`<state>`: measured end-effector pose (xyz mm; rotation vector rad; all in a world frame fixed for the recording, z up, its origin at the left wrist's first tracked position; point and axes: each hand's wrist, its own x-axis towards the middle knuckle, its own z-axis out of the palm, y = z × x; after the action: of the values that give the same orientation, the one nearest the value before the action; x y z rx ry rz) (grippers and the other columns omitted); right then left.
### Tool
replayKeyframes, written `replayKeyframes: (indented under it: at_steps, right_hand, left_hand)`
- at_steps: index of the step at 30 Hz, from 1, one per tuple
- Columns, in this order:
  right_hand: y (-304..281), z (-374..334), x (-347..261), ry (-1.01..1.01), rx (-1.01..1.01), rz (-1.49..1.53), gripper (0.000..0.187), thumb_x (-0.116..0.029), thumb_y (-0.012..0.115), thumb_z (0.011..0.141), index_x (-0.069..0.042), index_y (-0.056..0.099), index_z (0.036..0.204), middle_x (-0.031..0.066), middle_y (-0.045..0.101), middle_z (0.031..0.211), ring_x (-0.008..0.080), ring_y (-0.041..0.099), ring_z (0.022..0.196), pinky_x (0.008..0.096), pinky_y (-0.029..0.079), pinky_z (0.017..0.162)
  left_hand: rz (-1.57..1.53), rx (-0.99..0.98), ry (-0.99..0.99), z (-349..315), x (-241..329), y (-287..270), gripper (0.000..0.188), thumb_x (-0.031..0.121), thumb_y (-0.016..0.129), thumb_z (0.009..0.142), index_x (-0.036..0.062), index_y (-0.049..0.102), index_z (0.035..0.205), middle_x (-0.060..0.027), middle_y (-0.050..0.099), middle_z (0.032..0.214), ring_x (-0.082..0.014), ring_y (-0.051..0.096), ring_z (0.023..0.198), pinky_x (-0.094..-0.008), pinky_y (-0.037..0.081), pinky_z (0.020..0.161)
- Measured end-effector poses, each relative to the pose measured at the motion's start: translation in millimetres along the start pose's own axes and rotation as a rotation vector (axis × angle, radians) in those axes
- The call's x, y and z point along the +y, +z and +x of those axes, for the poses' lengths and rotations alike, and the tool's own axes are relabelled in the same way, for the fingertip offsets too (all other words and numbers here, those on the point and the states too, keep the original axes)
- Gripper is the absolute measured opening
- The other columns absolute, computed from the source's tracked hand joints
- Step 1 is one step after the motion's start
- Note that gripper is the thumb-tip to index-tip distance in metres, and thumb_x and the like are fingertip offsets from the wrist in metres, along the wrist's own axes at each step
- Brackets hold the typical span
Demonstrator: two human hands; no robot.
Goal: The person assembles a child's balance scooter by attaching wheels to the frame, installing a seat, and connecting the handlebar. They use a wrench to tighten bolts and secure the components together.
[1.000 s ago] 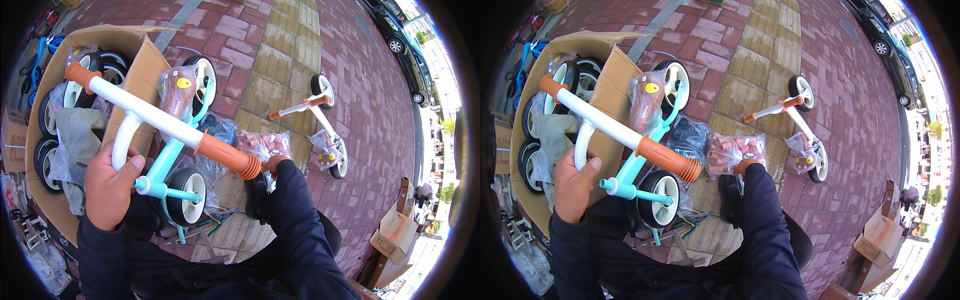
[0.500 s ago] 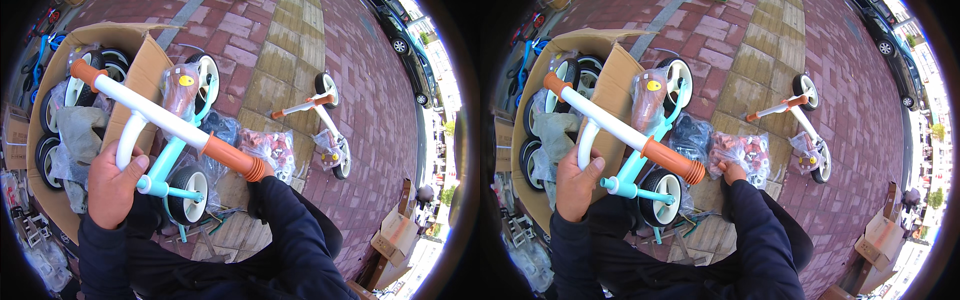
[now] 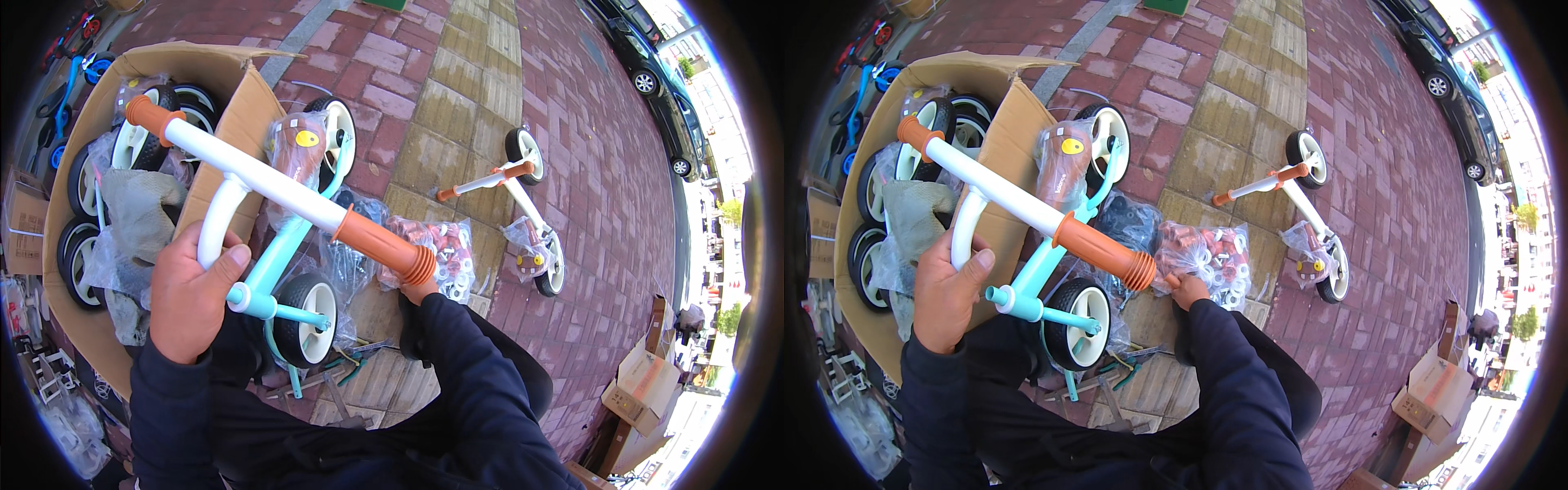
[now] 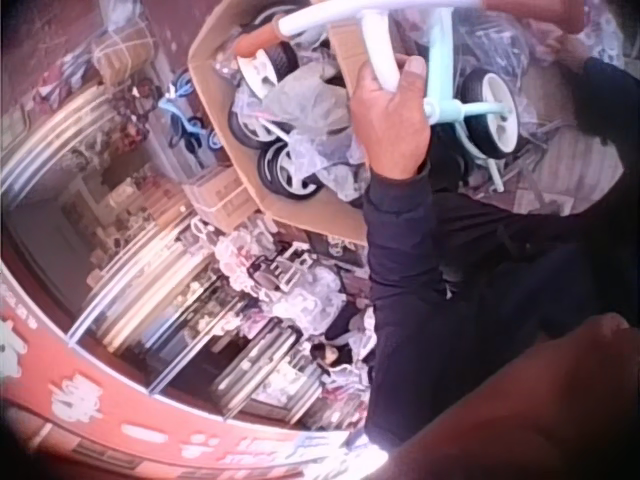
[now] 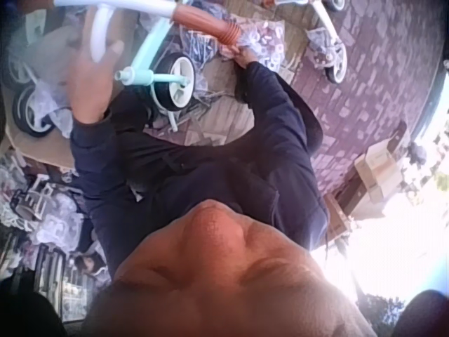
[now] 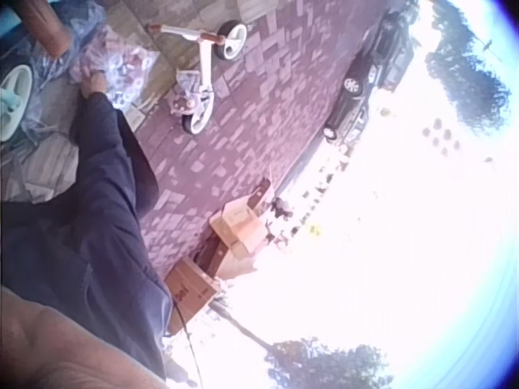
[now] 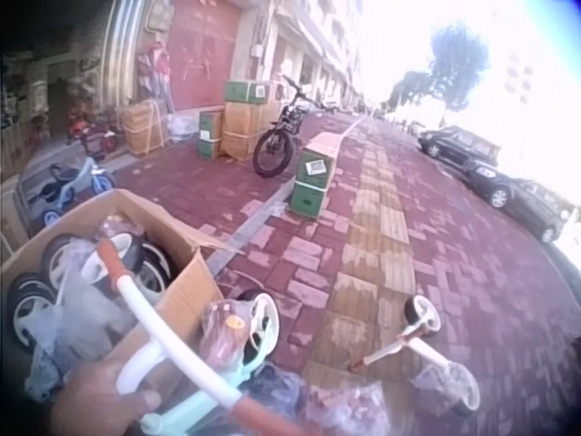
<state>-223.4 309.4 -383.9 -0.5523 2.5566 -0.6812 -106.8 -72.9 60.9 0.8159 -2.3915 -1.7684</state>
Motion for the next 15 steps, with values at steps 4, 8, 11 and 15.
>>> replayKeyframes:
  at_steps: [4,8,11,15]
  right_hand:
    - [1.0,-13.8,-20.6,0.143,0.239,0.008,0.033,-0.019,0.061,0.089,-0.010,0.061,0.120,0.0245,0.070,0.107,0.0471,0.068,0.094,0.0527,0.054,0.084]
    - [-2.3,-8.0,-32.2,0.158,0.313,-0.111,0.028,-0.018,0.060,0.091,-0.011,0.062,0.118,0.0221,0.065,0.114,0.0458,0.069,0.091,0.0534,0.055,0.080]
    - [-12.1,6.3,-33.1,0.180,0.186,-0.220,0.021,-0.021,0.063,0.091,-0.011,0.069,0.108,0.0196,0.065,0.111,0.0417,0.070,0.089,0.0515,0.057,0.077]
    - [-37.6,15.8,-42.7,0.111,0.077,-0.315,0.017,-0.024,0.067,0.089,-0.010,0.073,0.097,0.0133,0.065,0.112,0.0364,0.071,0.092,0.0479,0.058,0.077]
  left_hand:
    - [-0.010,0.007,-0.006,-2.4,-1.0,-0.8,0.018,0.017,0.071,0.094,0.0004,0.064,0.097,-0.0014,0.062,0.079,-0.0099,0.055,0.070,-0.0275,0.046,0.064]
    - [0.033,0.032,-0.048,0.0,-1.4,-0.7,0.021,0.019,0.072,0.094,0.0001,0.064,0.097,-0.0017,0.063,0.079,-0.0098,0.055,0.070,-0.0269,0.046,0.064]
    - [0.034,0.030,-0.074,2.5,-0.7,1.0,0.021,0.020,0.072,0.094,-0.0001,0.065,0.098,-0.0019,0.063,0.079,-0.0102,0.056,0.071,-0.0269,0.046,0.065]
    - [0.037,0.025,-0.048,7.6,-2.1,5.5,0.020,0.018,0.071,0.093,-0.0002,0.065,0.098,-0.0022,0.063,0.079,-0.0107,0.056,0.071,-0.0276,0.046,0.065]
